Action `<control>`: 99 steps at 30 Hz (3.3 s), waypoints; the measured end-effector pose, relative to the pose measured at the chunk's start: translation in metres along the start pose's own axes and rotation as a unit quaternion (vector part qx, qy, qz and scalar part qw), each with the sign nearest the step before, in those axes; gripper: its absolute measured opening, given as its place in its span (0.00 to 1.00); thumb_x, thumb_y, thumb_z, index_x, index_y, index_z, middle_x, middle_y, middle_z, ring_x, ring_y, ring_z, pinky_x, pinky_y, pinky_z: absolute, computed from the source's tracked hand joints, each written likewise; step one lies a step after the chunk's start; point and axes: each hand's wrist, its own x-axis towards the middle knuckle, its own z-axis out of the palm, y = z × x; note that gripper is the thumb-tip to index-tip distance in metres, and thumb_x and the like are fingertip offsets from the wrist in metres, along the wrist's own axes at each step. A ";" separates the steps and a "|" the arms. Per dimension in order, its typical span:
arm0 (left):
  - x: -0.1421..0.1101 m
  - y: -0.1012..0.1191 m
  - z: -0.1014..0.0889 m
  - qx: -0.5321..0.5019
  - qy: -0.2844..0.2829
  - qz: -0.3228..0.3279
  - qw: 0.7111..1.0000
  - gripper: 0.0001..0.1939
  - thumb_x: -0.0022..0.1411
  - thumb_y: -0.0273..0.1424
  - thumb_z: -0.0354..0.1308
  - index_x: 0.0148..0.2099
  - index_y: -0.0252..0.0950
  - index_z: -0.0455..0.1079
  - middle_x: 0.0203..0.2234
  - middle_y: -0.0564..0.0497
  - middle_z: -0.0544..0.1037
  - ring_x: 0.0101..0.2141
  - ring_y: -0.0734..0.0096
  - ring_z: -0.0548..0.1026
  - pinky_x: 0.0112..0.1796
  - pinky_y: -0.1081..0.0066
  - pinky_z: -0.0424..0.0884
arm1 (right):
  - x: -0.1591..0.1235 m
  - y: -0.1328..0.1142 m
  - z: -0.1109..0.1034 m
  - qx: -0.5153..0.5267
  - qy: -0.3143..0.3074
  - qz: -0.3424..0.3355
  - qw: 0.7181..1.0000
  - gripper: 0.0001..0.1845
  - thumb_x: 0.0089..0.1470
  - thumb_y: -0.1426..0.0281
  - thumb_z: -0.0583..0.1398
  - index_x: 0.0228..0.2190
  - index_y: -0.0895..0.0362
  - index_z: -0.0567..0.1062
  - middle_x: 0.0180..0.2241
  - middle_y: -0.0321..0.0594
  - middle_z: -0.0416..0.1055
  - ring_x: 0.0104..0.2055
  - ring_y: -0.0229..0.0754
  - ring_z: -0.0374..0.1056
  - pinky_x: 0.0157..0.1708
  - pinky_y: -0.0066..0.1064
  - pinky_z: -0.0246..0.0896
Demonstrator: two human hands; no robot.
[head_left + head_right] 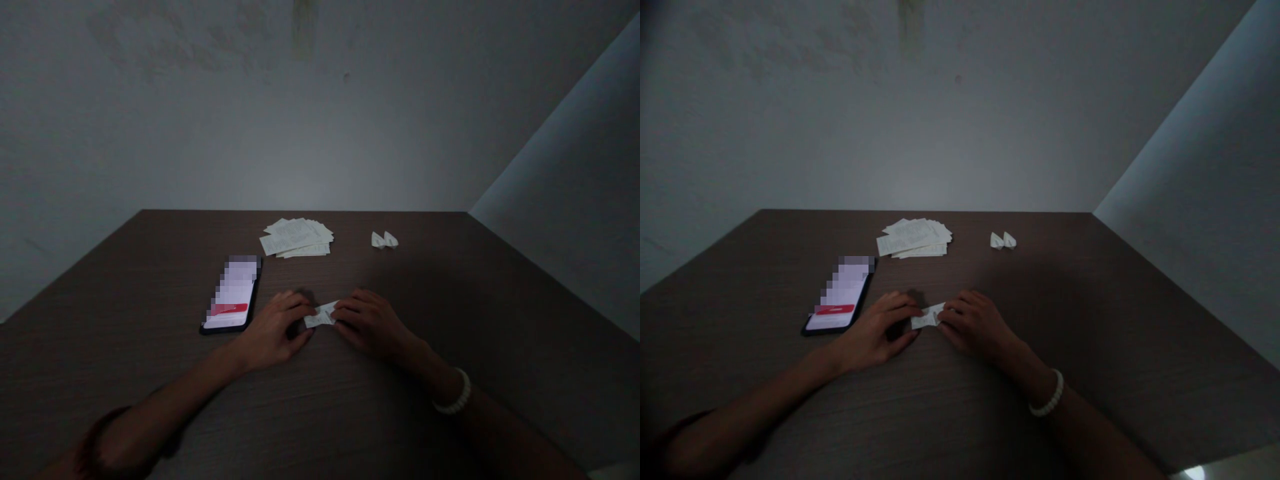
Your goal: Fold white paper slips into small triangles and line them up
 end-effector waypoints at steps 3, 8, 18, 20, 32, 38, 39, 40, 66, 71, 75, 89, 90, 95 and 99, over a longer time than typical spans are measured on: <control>-0.001 -0.001 0.000 0.006 0.006 -0.002 1.000 0.12 0.60 0.31 0.57 0.47 0.36 0.70 0.41 0.46 0.74 0.44 0.58 0.69 0.46 0.56 0.65 | -0.001 0.002 0.002 -0.006 -0.002 0.000 1.000 0.07 0.60 0.69 0.56 0.37 0.55 0.75 0.38 0.40 0.75 0.39 0.43 0.65 0.41 0.36 0.60; 0.000 0.000 0.000 0.015 0.016 0.037 0.999 0.09 0.63 0.27 0.53 0.44 0.35 0.71 0.38 0.47 0.76 0.40 0.61 0.70 0.43 0.59 0.65 | -0.002 0.001 0.000 0.022 0.005 0.005 1.000 0.07 0.59 0.67 0.57 0.36 0.55 0.75 0.39 0.41 0.75 0.40 0.43 0.66 0.41 0.36 0.61; 0.001 0.000 0.000 0.019 0.007 0.063 0.998 0.09 0.66 0.28 0.51 0.40 0.36 0.74 0.37 0.48 0.74 0.40 0.63 0.69 0.42 0.61 0.63 | 0.001 -0.004 0.004 0.034 0.004 0.018 0.999 0.06 0.57 0.67 0.60 0.34 0.55 0.75 0.41 0.41 0.73 0.43 0.43 0.64 0.43 0.36 0.60; 0.001 -0.002 0.001 0.012 0.010 0.064 0.998 0.09 0.67 0.28 0.52 0.40 0.36 0.74 0.37 0.48 0.74 0.40 0.63 0.69 0.43 0.61 0.63 | 0.002 -0.005 0.003 0.035 -0.001 0.007 0.999 0.06 0.58 0.68 0.59 0.37 0.54 0.75 0.42 0.40 0.73 0.42 0.42 0.65 0.43 0.35 0.59; 0.009 0.007 0.001 -0.048 0.027 -0.017 0.998 0.08 0.61 0.24 0.54 0.34 0.35 0.75 0.34 0.47 0.70 0.39 0.64 0.67 0.40 0.64 0.65 | 0.006 -0.008 -0.003 0.040 -0.013 -0.053 0.998 0.08 0.60 0.73 0.57 0.37 0.56 0.76 0.46 0.43 0.71 0.45 0.42 0.66 0.46 0.35 0.61; 0.014 0.009 0.004 -0.068 0.035 -0.097 0.992 0.06 0.56 0.25 0.59 0.29 0.37 0.76 0.31 0.49 0.70 0.37 0.64 0.67 0.39 0.64 0.65 | 0.005 -0.006 0.000 0.046 -0.021 -0.062 0.997 0.08 0.60 0.74 0.56 0.37 0.56 0.76 0.39 0.40 0.74 0.41 0.40 0.67 0.45 0.34 0.61; 0.014 0.008 0.004 -0.070 0.033 -0.106 0.991 0.06 0.55 0.25 0.59 0.29 0.37 0.77 0.30 0.50 0.71 0.37 0.64 0.67 0.39 0.64 0.65 | 0.005 -0.005 0.001 0.048 -0.023 -0.063 0.997 0.08 0.60 0.74 0.56 0.38 0.56 0.76 0.39 0.40 0.74 0.41 0.40 0.67 0.45 0.34 0.61; 0.014 0.008 0.004 -0.071 0.032 -0.112 0.991 0.06 0.55 0.25 0.59 0.29 0.38 0.77 0.30 0.50 0.71 0.36 0.64 0.68 0.38 0.63 0.64 | 0.005 -0.005 0.001 0.048 -0.026 -0.063 0.997 0.08 0.60 0.74 0.56 0.38 0.57 0.76 0.39 0.40 0.74 0.41 0.40 0.67 0.45 0.33 0.61; 0.021 0.001 -0.002 -0.096 0.009 -0.145 0.985 0.07 0.54 0.25 0.59 0.30 0.37 0.79 0.29 0.49 0.71 0.33 0.67 0.71 0.35 0.67 0.67 | 0.006 -0.006 -0.001 0.028 -0.071 -0.054 0.996 0.12 0.58 0.75 0.56 0.43 0.53 0.74 0.45 0.42 0.68 0.45 0.42 0.63 0.45 0.34 0.58; 0.021 -0.001 0.000 -0.100 0.013 -0.122 0.987 0.08 0.55 0.26 0.57 0.31 0.37 0.78 0.29 0.50 0.72 0.30 0.69 0.71 0.33 0.68 0.68 | 0.008 -0.007 -0.003 0.018 -0.093 -0.060 0.994 0.15 0.58 0.76 0.56 0.45 0.52 0.73 0.44 0.40 0.69 0.44 0.42 0.62 0.44 0.34 0.58; 0.021 -0.003 0.000 -0.097 0.007 -0.118 0.988 0.08 0.55 0.25 0.57 0.31 0.36 0.78 0.29 0.50 0.72 0.30 0.70 0.71 0.32 0.68 0.68 | 0.008 -0.006 -0.003 0.004 -0.104 -0.064 0.992 0.19 0.55 0.75 0.58 0.48 0.50 0.72 0.46 0.41 0.68 0.44 0.44 0.61 0.43 0.36 0.57; -0.001 -0.007 -0.007 -0.049 0.036 -0.009 0.998 0.13 0.62 0.24 0.49 0.41 0.35 0.76 0.33 0.47 0.72 0.34 0.68 0.71 0.35 0.68 0.68 | 0.009 -0.007 -0.001 0.009 -0.094 -0.050 0.994 0.19 0.54 0.77 0.58 0.47 0.51 0.73 0.45 0.42 0.67 0.43 0.44 0.60 0.42 0.35 0.54; -0.004 -0.006 -0.006 -0.023 0.023 0.014 0.999 0.14 0.62 0.24 0.49 0.42 0.34 0.76 0.31 0.47 0.71 0.33 0.68 0.71 0.34 0.68 0.68 | 0.008 -0.007 -0.001 0.008 -0.095 -0.050 0.994 0.19 0.54 0.77 0.58 0.47 0.51 0.73 0.45 0.42 0.67 0.43 0.44 0.60 0.42 0.35 0.54; -0.009 -0.003 -0.002 0.086 -0.039 0.091 0.991 0.16 0.63 0.25 0.47 0.45 0.35 0.75 0.27 0.48 0.73 0.28 0.68 0.72 0.30 0.69 0.67 | 0.008 -0.008 0.000 0.008 -0.100 -0.050 0.994 0.20 0.53 0.77 0.59 0.47 0.51 0.73 0.45 0.42 0.67 0.44 0.44 0.60 0.44 0.35 0.54; -0.007 -0.002 -0.003 0.105 -0.024 0.075 0.991 0.16 0.63 0.26 0.47 0.44 0.36 0.76 0.25 0.49 0.74 0.26 0.67 0.73 0.27 0.70 0.67 | 0.007 -0.008 0.001 0.011 -0.095 -0.046 0.994 0.20 0.53 0.77 0.59 0.48 0.50 0.73 0.45 0.42 0.67 0.44 0.44 0.60 0.44 0.36 0.54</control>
